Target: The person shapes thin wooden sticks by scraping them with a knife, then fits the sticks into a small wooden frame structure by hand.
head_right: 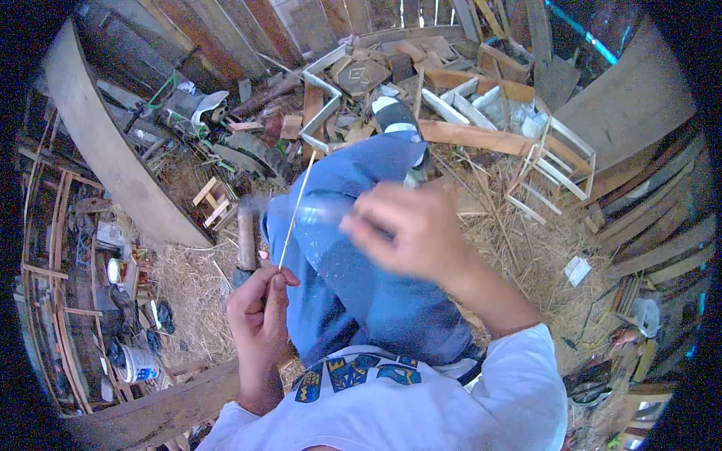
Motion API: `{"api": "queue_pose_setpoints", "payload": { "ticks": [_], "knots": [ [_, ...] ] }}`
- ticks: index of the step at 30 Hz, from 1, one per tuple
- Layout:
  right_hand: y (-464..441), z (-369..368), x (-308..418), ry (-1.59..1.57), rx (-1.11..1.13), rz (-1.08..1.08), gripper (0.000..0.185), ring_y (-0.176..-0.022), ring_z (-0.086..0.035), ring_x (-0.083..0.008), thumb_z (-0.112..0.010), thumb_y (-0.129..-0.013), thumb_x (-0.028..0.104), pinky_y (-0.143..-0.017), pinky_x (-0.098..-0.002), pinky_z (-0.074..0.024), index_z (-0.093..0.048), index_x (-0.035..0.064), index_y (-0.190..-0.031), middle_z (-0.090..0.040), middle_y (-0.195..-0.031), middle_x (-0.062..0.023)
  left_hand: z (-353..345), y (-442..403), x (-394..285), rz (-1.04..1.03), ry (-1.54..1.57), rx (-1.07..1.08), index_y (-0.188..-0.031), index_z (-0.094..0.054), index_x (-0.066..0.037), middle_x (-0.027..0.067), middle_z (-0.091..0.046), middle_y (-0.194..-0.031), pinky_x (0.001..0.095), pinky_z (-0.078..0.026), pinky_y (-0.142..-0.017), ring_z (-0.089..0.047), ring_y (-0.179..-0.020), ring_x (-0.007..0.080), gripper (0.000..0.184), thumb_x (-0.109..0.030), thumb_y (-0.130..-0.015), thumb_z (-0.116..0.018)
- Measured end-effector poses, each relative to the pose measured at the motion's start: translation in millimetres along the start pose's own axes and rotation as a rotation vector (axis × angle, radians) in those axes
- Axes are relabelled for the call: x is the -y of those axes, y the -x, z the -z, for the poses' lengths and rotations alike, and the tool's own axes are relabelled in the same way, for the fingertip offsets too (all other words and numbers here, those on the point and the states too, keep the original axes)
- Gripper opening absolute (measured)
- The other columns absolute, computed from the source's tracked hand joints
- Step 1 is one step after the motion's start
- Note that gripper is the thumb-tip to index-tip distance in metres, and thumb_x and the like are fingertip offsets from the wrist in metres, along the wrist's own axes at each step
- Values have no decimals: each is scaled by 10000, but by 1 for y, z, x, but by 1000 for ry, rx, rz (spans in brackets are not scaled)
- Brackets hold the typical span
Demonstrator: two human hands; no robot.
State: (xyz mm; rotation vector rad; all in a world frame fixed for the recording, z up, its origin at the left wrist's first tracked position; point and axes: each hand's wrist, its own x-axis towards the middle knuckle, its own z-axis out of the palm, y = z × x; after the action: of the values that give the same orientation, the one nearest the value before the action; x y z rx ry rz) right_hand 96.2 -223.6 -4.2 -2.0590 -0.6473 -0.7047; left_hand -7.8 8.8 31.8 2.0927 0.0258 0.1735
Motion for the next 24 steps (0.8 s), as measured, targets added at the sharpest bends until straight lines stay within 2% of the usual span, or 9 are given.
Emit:
{"api": "queue_pose_setpoints", "payload": {
  "ticks": [2, 6, 7, 8, 10, 12, 14, 20, 24],
  "knots": [
    [9, 4, 27, -28, 230, 126, 209, -618, -670, -268, -800, -862, 293, -540, -366, -510, -702, 116, -809, -674, -752, -59, -4, 2, 11, -158, 13, -44, -969, -715, -2, 3, -476, -589, 251, -311, -501, -412, -533, 52, 111, -28, -1014, -618],
    [-15, 1, -24, 27, -146, -209, 166, -683, -709, -265, -779, -899, 252, -599, -384, -547, -727, 103, -848, -719, -807, -106, 0, -2, 9, -38, -40, -32, -979, -710, 10, 1, -481, -605, 251, -309, -505, -410, -548, 44, 98, -15, -1011, -620],
    [-15, 5, -21, -19, -162, -187, 102, -692, -687, -257, -755, -889, 99, -631, -350, -530, -710, 13, -857, -695, -790, -124, -2, -3, 11, 14, 11, -45, -989, -708, 16, -3, -485, -609, 252, -312, -508, -410, -554, 43, 93, -4, -1008, -619],
    [-13, 4, -15, -24, -158, -185, 102, -692, -687, -257, -755, -889, 99, -631, -350, -530, -710, 13, -857, -695, -790, -124, -4, -2, 13, 72, 60, -55, -999, -706, 23, -7, -490, -613, 253, -314, -511, -411, -560, 41, 89, 8, -1005, -619],
    [-3, -4, 3, -92, -22, -9, 181, -662, -703, -254, -792, -891, 247, -564, -374, -529, -724, 85, -851, -711, -797, -90, -3, -1, 6, 80, 83, -46, -1012, -708, 26, -12, -501, -620, 252, -314, -512, -412, -566, 37, 94, 14, -1005, -615],
    [8, -9, 16, -55, 29, 82, 202, -602, -668, -238, -812, -868, 266, -510, -377, -494, -714, 91, -847, -674, -757, -60, -7, -4, 5, 75, 113, -43, -1024, -710, 30, -17, -513, -627, 250, -314, -513, -414, -573, 33, 100, 21, -1006, -611],
    [12, -11, 24, -33, 157, 147, 222, -544, -621, -231, -823, -849, 282, -474, -378, -459, -686, 110, -823, -608, -700, -42, -10, -5, 10, -75, 118, -95, -1037, -718, 26, -29, -527, -642, 233, -292, -510, -403, -577, 16, 114, 9, -1016, -607],
    [6, -5, 25, 49, 167, 219, 238, -520, -594, -224, -818, -847, 311, -469, -363, -444, -671, 125, -827, -584, -697, -30, 0, -6, -3, 57, 139, -6, -1030, -717, 27, -17, -560, -666, 226, -341, -532, -441, -599, 23, 113, 16, -1012, -606],
    [2, -5, 13, 151, 14, 180, 256, -525, -601, -202, -813, -851, 341, -486, -355, -453, -680, 123, -843, -603, -714, -17, -3, -2, -4, 93, 180, 16, -1024, -719, 21, -16, -560, -670, 224, -345, -536, -439, -601, 22, 116, 16, -1013, -603]
  ]
}}
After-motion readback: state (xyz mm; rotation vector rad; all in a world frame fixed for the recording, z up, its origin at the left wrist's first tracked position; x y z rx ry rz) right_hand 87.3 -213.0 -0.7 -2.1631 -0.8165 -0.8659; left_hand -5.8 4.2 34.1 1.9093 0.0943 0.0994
